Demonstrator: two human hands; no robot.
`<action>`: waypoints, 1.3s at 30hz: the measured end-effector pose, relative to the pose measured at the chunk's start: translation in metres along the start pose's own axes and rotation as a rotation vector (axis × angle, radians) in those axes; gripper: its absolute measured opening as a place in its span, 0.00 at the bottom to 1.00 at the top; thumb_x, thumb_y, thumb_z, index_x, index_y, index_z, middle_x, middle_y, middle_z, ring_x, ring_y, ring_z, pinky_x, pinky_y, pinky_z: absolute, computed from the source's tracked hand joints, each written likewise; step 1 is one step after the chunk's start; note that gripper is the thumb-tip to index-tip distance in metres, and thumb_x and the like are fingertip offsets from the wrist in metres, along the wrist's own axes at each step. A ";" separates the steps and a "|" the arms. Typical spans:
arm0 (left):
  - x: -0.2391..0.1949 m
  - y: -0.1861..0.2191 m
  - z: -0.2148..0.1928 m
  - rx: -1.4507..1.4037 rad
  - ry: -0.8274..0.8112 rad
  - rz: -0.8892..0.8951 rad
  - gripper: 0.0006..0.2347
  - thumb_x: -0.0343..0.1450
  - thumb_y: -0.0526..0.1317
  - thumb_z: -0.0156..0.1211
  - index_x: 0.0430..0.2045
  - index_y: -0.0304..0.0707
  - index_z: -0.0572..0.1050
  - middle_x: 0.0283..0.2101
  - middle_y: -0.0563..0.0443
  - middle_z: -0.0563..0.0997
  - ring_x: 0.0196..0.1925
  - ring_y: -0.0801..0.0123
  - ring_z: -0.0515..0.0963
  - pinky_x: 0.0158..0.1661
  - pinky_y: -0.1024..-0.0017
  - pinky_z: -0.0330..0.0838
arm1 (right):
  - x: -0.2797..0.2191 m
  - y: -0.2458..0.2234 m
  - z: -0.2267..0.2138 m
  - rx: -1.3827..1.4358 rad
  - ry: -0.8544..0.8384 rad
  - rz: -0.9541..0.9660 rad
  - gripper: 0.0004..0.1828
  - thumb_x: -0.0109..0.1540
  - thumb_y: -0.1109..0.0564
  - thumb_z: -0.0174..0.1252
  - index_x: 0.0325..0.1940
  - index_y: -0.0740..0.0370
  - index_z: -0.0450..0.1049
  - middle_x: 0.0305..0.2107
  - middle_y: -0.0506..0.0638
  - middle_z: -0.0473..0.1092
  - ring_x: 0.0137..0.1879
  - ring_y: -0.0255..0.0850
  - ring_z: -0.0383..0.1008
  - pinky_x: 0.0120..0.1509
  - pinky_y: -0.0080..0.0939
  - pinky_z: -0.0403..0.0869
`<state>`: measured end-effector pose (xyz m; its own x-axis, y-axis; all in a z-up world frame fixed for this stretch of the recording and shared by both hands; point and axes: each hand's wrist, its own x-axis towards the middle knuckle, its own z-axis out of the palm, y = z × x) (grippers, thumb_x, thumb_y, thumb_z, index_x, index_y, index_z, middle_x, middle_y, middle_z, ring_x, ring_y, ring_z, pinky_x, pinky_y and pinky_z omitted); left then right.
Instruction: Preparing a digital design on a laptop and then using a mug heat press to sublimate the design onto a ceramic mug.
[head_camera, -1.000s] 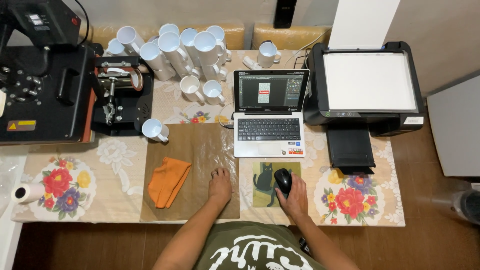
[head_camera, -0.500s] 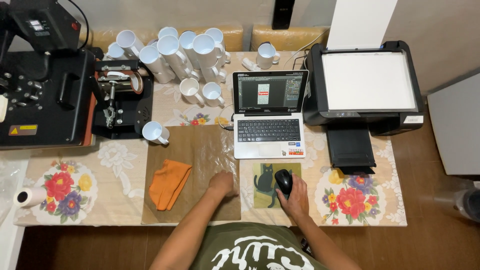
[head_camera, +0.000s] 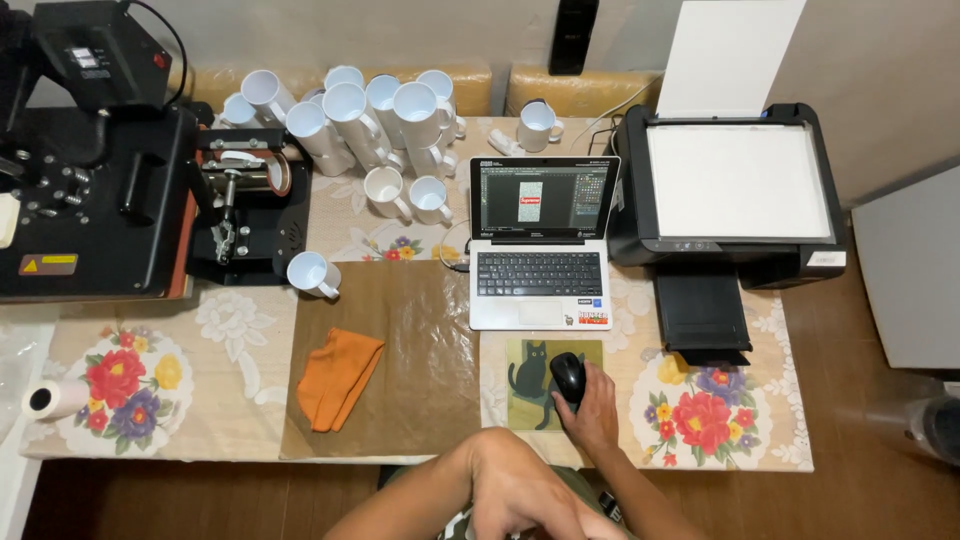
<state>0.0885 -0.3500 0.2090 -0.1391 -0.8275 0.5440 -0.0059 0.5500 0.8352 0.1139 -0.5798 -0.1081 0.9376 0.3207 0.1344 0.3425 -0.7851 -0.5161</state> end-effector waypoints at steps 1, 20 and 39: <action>-0.003 0.004 -0.001 -0.008 0.019 0.000 0.31 0.74 0.69 0.55 0.49 0.37 0.71 0.53 0.43 0.70 0.52 0.51 0.72 0.54 0.66 0.74 | -0.002 0.000 0.000 0.000 -0.003 0.001 0.51 0.67 0.34 0.68 0.84 0.65 0.59 0.69 0.64 0.68 0.74 0.62 0.67 0.78 0.62 0.71; -0.211 -0.176 -0.039 0.703 1.746 -1.620 0.33 0.76 0.48 0.70 0.75 0.35 0.63 0.72 0.35 0.67 0.71 0.39 0.71 0.67 0.48 0.73 | 0.012 -0.009 0.009 -0.068 -0.038 -0.132 0.45 0.68 0.46 0.64 0.85 0.64 0.56 0.77 0.63 0.61 0.74 0.61 0.67 0.78 0.63 0.70; -0.228 -0.222 -0.093 1.162 1.174 -1.615 0.36 0.85 0.63 0.29 0.84 0.35 0.52 0.88 0.33 0.48 0.90 0.41 0.40 0.84 0.47 0.29 | 0.023 0.012 0.016 -0.048 0.079 -0.390 0.32 0.70 0.56 0.63 0.78 0.59 0.67 0.70 0.62 0.68 0.69 0.62 0.73 0.75 0.67 0.76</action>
<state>0.2136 -0.2934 -0.0928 0.9900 0.0498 -0.1317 0.0911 -0.9397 0.3297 0.1387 -0.5734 -0.1254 0.7380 0.5590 0.3780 0.6740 -0.6374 -0.3733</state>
